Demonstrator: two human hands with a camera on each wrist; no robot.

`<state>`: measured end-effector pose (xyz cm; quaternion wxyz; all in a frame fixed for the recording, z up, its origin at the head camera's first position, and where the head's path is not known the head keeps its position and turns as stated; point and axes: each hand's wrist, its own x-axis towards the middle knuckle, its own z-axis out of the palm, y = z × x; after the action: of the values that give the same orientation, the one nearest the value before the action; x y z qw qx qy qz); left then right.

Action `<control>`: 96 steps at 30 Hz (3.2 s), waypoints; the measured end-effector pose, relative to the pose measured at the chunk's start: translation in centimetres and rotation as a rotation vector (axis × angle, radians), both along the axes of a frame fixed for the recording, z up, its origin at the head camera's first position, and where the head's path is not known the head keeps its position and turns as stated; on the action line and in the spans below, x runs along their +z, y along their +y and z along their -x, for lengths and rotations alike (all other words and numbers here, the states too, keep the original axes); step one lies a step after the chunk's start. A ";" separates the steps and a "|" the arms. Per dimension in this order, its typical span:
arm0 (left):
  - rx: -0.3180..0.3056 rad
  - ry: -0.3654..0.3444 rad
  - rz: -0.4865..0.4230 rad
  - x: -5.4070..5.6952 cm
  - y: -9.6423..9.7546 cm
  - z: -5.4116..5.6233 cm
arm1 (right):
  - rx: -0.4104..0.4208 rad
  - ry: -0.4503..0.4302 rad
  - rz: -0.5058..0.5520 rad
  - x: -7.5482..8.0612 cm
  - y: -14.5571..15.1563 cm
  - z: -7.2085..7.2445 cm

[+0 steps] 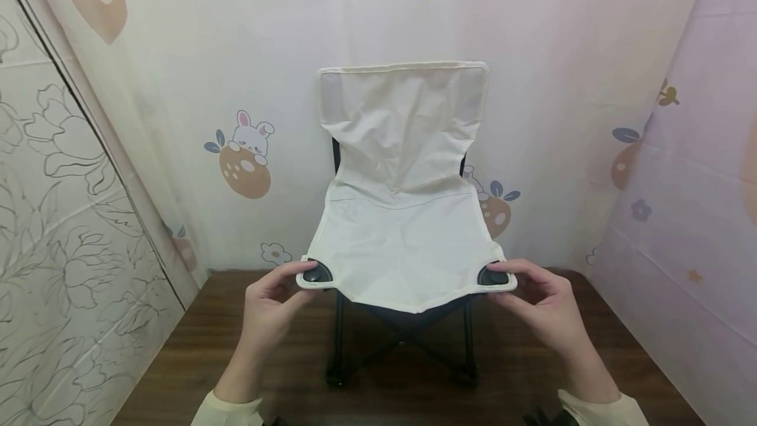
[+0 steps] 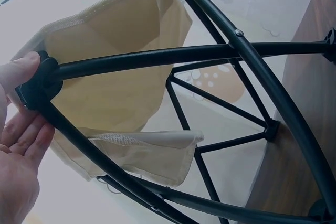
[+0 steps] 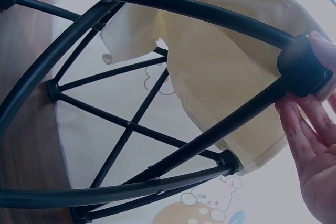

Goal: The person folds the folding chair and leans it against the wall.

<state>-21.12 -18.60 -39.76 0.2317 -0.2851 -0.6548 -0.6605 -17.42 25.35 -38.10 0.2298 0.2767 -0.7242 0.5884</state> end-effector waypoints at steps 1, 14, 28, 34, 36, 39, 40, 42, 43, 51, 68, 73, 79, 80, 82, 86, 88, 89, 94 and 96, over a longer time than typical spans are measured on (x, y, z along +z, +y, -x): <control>-0.003 0.001 -0.001 0.0 0.0 0.0 | 0.001 0.002 -0.002 0.0 0.0 0.0; 0.003 0.012 0.006 0.3 0.3 0.2 | 0.013 0.025 0.007 0.3 -0.2 0.1; 0.002 -0.005 -0.028 0.7 0.5 0.2 | 0.022 0.008 0.011 0.9 -0.7 0.0; -0.011 -0.011 -0.019 0.9 0.5 0.3 | 0.005 0.014 0.001 1.0 -0.9 0.0; -0.014 -0.010 -0.017 1.0 0.6 0.3 | -0.006 0.015 -0.004 1.0 -0.9 -0.1; -0.019 -0.007 -0.017 1.0 0.7 0.3 | -0.028 0.013 -0.013 1.0 -0.9 -0.1; -0.020 -0.006 -0.018 1.0 0.7 0.3 | -0.027 0.017 -0.013 1.1 -0.9 0.0; -0.024 -0.001 -0.017 1.1 0.7 0.3 | -0.025 0.026 -0.011 1.1 -1.0 0.0; -0.026 0.001 -0.016 1.1 0.7 0.3 | -0.028 0.027 -0.012 1.1 -1.0 0.0; -0.041 0.014 -0.017 1.2 0.8 0.4 | -0.026 0.040 -0.003 1.2 -1.1 0.0; -0.044 0.020 -0.023 1.8 1.2 0.3 | -0.051 0.025 -0.022 1.4 -1.2 0.1; -0.046 0.011 -0.019 2.0 1.3 0.2 | -0.031 0.038 -0.002 1.5 -1.3 0.1; -0.070 -0.003 -0.035 2.2 1.5 0.3 | -0.031 0.044 0.001 1.8 -1.5 0.2; -0.072 -0.006 -0.036 2.2 1.5 0.3 | -0.036 0.038 -0.002 1.8 -1.4 0.2; -0.070 -0.010 -0.036 2.2 1.5 0.4 | -0.047 0.031 -0.012 1.8 -1.4 0.3; -0.056 -0.015 -0.039 2.2 1.6 0.5 | -0.058 0.028 -0.026 1.9 -1.5 0.3; -0.049 -0.011 -0.040 2.3 1.6 0.6 | -0.060 0.024 -0.028 2.0 -1.6 0.3; -0.049 -0.009 -0.043 2.3 1.7 0.6 | -0.062 0.022 -0.029 2.0 -1.6 0.3; -0.055 0.006 -0.051 2.3 1.7 0.8 | -0.054 0.005 -0.029 2.3 -1.6 0.2; -0.056 0.002 -0.051 2.3 1.7 0.8 | -0.061 0.000 -0.040 2.4 -1.6 0.2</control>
<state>-21.87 -16.90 -37.46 0.2211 -0.2979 -0.6291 -0.6831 -17.62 23.74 -35.75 0.2421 0.2589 -0.7439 0.5665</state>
